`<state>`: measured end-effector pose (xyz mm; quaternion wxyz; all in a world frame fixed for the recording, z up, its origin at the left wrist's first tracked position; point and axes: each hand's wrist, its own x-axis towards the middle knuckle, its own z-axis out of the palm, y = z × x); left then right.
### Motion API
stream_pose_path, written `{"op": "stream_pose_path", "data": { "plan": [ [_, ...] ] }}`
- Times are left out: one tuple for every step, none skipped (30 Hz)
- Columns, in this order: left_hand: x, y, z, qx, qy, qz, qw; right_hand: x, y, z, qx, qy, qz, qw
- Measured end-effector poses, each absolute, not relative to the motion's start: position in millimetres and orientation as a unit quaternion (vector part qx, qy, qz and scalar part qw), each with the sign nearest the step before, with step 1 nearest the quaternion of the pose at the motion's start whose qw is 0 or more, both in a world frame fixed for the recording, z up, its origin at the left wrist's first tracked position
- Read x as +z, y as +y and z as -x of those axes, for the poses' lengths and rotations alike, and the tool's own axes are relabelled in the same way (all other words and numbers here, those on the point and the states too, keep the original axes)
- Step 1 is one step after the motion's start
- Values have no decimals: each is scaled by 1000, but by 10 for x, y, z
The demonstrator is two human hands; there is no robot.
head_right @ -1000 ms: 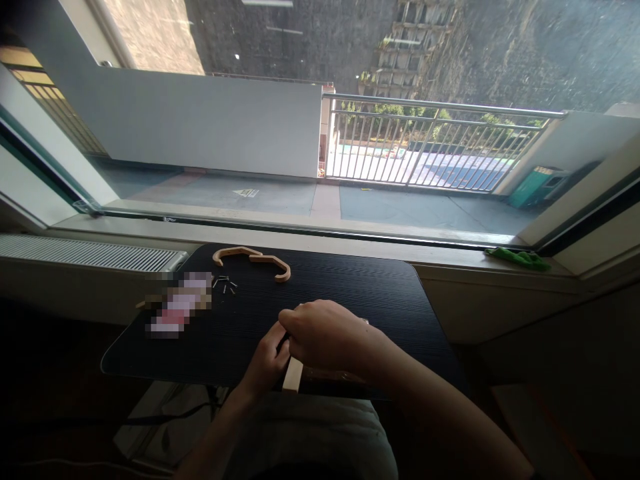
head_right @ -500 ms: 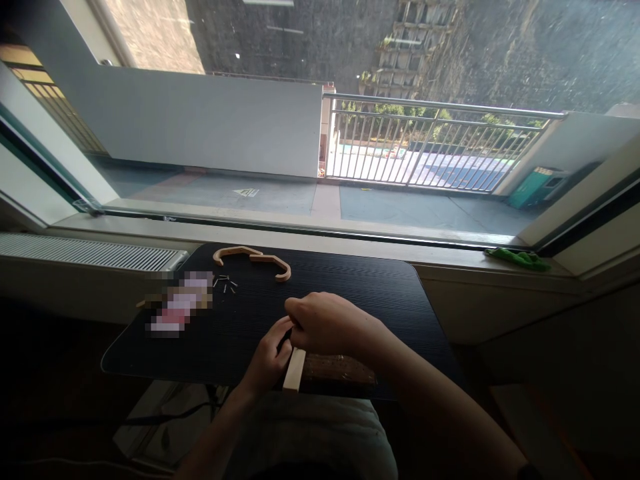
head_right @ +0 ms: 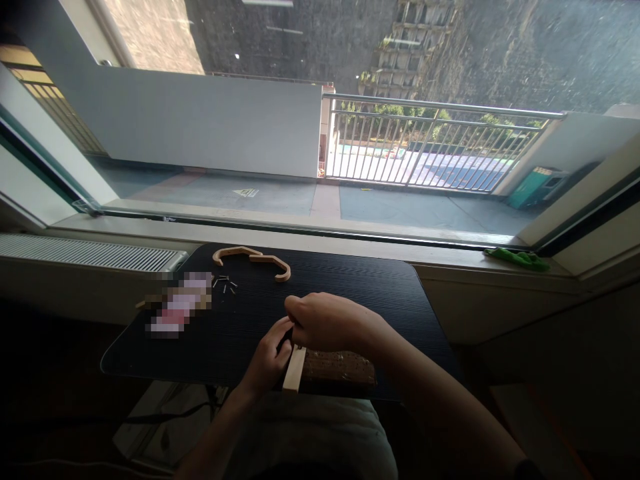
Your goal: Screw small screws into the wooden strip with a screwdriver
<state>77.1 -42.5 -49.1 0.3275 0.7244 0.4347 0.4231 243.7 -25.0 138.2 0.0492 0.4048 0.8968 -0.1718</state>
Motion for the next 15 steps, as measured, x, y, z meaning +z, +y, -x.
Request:
{"op": "stream_pose_path", "data": {
  "plan": [
    [-492,-424,-771,424,435,-724,326,1385,-247,-2441,-173,896,-406,51],
    [-493,-423,-771,425,434,-724,326,1389,-245,-2445,-174,895,-407,54],
    [-493,-423,-771,425,434,-724,326,1393,-243,-2447,-176,894,-408,57],
    [-492,-423,-770,425,434,-725,326,1396,-242,-2448,-177,893,-410,59],
    [-491,-423,-770,424,433,-725,326,1398,-241,-2446,-177,892,-412,61],
    [-491,-423,-768,424,433,-726,325,1398,-240,-2443,-176,891,-414,62],
    [-492,-424,-767,423,433,-727,324,1398,-238,-2438,-174,890,-417,62],
    [-495,-424,-766,422,434,-728,321,1396,-236,-2433,-172,889,-420,62],
    [-500,-424,-765,421,435,-730,318,1393,-233,-2428,-170,888,-423,61],
    [-506,-424,-765,420,435,-731,315,1388,-229,-2423,-170,887,-425,59],
    [-514,-424,-765,419,436,-732,313,1382,-224,-2421,-170,886,-427,56],
    [-521,-423,-765,419,436,-733,313,1376,-219,-2420,-171,886,-428,51],
    [-528,-423,-765,419,435,-732,314,1369,-214,-2422,-172,886,-428,46],
    [-533,-423,-766,420,435,-731,316,1363,-209,-2425,-173,885,-429,42],
    [-534,-423,-766,421,436,-729,318,1357,-205,-2428,-174,884,-432,38]
  ]
}}
